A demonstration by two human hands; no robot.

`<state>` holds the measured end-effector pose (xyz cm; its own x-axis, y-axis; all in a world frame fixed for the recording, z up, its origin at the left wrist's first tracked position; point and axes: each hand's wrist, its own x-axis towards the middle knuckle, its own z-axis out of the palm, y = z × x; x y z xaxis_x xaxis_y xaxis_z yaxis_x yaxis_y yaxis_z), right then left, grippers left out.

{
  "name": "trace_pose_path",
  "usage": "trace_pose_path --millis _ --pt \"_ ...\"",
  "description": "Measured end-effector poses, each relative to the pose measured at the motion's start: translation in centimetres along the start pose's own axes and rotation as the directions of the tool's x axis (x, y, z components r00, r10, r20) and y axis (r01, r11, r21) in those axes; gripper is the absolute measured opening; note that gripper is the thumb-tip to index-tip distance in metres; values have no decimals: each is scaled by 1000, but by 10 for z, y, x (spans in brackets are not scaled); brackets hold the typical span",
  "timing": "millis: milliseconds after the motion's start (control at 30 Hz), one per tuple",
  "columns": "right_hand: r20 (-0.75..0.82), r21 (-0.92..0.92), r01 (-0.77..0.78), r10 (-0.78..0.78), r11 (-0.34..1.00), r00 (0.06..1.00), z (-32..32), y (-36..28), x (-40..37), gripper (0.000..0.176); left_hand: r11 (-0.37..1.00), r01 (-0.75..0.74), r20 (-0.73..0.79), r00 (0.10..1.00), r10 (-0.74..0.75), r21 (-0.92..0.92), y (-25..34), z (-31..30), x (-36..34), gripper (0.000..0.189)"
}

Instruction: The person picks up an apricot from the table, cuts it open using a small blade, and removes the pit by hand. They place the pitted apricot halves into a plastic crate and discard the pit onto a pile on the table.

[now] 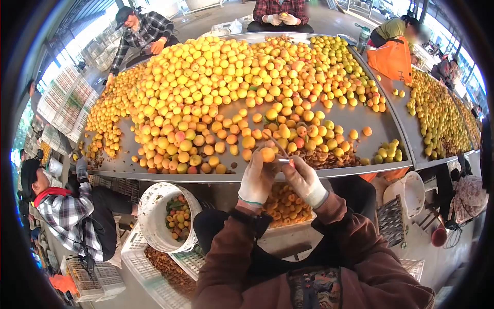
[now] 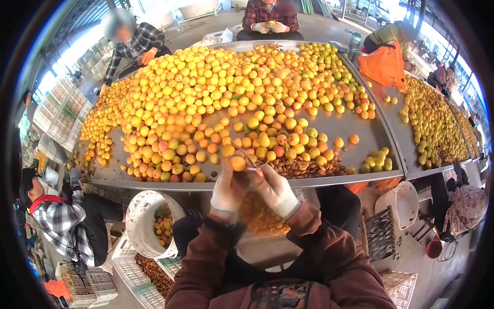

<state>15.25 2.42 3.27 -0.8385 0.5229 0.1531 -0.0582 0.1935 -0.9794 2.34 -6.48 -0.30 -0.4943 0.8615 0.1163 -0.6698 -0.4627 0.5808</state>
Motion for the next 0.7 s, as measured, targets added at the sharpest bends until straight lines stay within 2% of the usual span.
trace_pose_path --millis 67,133,167,200,267,300,367,400,467,500,567,700 --pt "5 -8 -3 3 1000 1000 6 7 6 26 1000 23 -24 999 -23 1 -6 -10 4 45" --pt "-53 61 -62 66 996 996 12 18 16 26 1000 18 -44 999 -17 24 -14 -19 11 43" --pt "-72 95 -2 9 995 997 14 14 20 27 999 20 -73 997 -16 46 -15 -16 11 42" --pt "-68 95 -7 14 995 998 14 18 23 27 999 19 -79 997 -15 44 -13 -14 12 42" --pt "-27 246 -98 107 964 994 13 28 29 29 1000 1 -157 988 2 21 -8 -9 15 40" --pt "-43 267 -88 103 960 994 14 29 31 30 1000 -2 -158 987 5 21 -7 -10 18 40" --pt "-40 244 -90 103 966 994 15 29 32 30 981 31 -195 978 -70 -192 -7 -13 19 40" --pt "-43 222 -91 103 971 994 15 30 32 29 980 34 -197 978 -74 -197 -10 -18 20 40" --pt "-38 199 -111 120 974 992 14 36 32 29 964 41 -49 997 -56 -264 -12 -23 21 42" --pt "-31 177 -126 134 976 991 14 38 33 29 963 44 -49 997 -59 -267 -12 -21 21 42" --pt "-45 172 -126 135 977 990 13 38 33 29 958 88 -169 976 -137 -272 -10 -12 20 43" --pt "-75 168 -108 122 980 990 12 37 34 29 953 122 -224 956 -188 -279 -15 -13 19 42"
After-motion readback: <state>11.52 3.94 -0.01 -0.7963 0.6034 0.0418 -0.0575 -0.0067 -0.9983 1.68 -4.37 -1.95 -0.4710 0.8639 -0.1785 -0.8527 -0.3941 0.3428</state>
